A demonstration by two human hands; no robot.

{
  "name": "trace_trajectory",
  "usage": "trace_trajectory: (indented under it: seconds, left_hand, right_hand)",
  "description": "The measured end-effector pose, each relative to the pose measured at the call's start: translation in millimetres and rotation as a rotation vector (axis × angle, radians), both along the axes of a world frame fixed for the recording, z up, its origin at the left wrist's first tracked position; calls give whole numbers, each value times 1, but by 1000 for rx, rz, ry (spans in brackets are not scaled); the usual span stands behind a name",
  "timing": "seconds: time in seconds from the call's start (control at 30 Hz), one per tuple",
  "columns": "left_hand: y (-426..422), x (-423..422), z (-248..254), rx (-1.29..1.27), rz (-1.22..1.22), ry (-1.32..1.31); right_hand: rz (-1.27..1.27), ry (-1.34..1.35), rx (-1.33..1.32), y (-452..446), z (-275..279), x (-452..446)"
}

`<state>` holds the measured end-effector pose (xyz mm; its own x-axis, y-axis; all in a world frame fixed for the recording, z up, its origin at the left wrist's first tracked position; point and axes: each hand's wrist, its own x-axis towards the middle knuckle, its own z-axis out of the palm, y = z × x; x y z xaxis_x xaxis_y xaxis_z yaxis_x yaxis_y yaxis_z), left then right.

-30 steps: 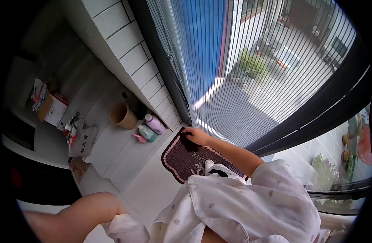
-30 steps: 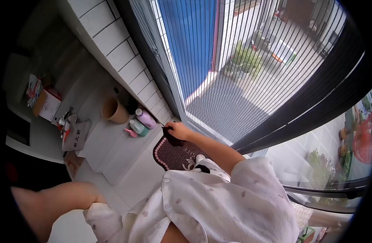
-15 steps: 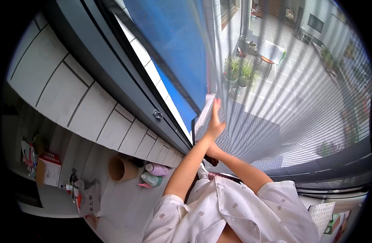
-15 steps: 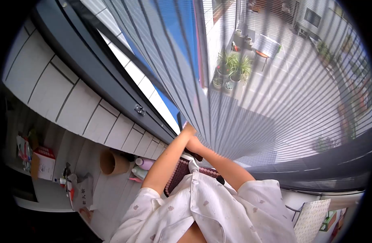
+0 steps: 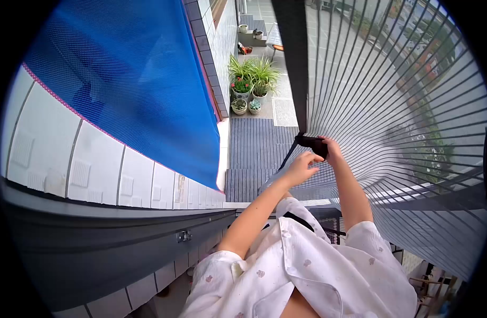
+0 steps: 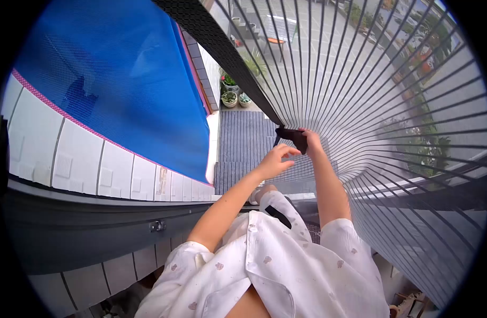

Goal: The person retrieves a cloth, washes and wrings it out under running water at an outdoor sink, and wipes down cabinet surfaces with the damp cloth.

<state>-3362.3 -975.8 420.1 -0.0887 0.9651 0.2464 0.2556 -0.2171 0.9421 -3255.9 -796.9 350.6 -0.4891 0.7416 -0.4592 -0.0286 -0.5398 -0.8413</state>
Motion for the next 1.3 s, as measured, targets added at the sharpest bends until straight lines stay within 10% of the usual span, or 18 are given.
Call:
trace_trajectory:
  seconds: [0.6,0.7,0.83,1.1,1.3]
  left_hand:
    - [286,-111,-225,-320,294,-141]
    - [321,-98,-229,-490,22,-263]
    - [381,-97,-239,-379,-18,-6]
    - [534,-99,-280,-170,-365,252]
    - [618,-165,-343,-263,-203,115]
  right_hand:
    - [-1555,426,-155,292,-158,140]
    - [-1412,664,-87,291,-208,155]
    - [-1560,270,-353,290,-203,101]
    - [-447,153,67,347,-204,-67]
    - [-224,173,83,449,-255,-132]
